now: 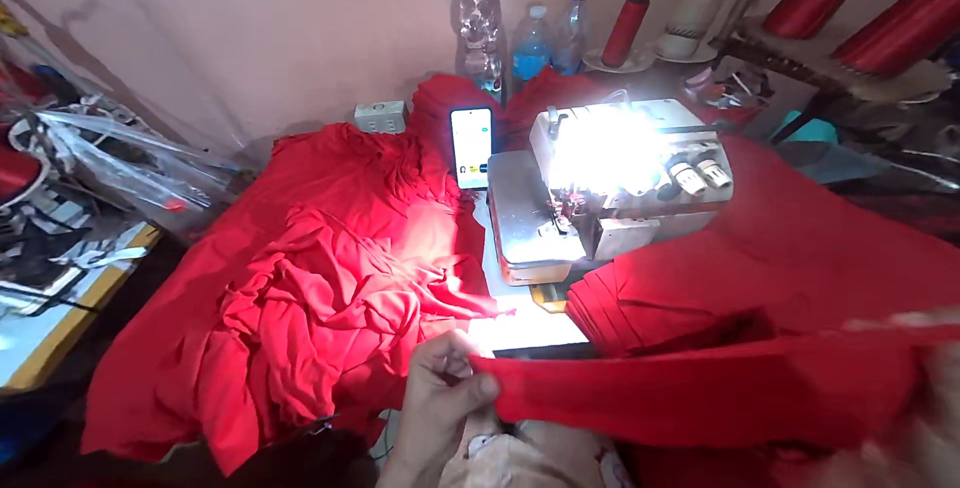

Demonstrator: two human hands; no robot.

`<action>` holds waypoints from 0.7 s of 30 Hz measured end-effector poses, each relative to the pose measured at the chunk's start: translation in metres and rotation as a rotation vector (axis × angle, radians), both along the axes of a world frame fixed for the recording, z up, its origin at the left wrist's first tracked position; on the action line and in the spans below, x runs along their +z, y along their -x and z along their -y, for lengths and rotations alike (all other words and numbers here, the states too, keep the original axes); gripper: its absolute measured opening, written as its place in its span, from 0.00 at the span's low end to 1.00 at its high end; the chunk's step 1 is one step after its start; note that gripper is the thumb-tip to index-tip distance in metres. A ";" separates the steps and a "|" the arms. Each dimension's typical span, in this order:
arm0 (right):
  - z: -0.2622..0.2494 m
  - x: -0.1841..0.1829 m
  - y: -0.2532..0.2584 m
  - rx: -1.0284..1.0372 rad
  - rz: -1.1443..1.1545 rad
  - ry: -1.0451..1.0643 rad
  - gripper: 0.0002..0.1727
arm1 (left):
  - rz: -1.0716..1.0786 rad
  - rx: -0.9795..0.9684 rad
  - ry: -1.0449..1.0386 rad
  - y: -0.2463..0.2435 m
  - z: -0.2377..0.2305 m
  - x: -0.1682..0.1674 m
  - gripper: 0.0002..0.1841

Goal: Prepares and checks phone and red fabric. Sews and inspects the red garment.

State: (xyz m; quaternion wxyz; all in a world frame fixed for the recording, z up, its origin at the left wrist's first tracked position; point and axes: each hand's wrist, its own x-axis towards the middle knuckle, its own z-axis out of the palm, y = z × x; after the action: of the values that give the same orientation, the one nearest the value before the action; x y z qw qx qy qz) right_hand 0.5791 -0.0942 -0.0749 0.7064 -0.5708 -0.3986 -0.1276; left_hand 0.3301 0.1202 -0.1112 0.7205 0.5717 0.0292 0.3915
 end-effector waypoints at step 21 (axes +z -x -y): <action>-0.098 -0.065 0.087 0.468 -0.143 0.191 0.08 | -0.308 0.323 -0.061 -0.041 0.032 -0.013 0.04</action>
State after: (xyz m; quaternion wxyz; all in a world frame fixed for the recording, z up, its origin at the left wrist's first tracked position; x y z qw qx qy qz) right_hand 0.4917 0.0041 -0.1403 0.6862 -0.5347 -0.4789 0.1181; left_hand 0.3713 0.0881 -0.1243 0.6177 0.6342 0.2181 0.4108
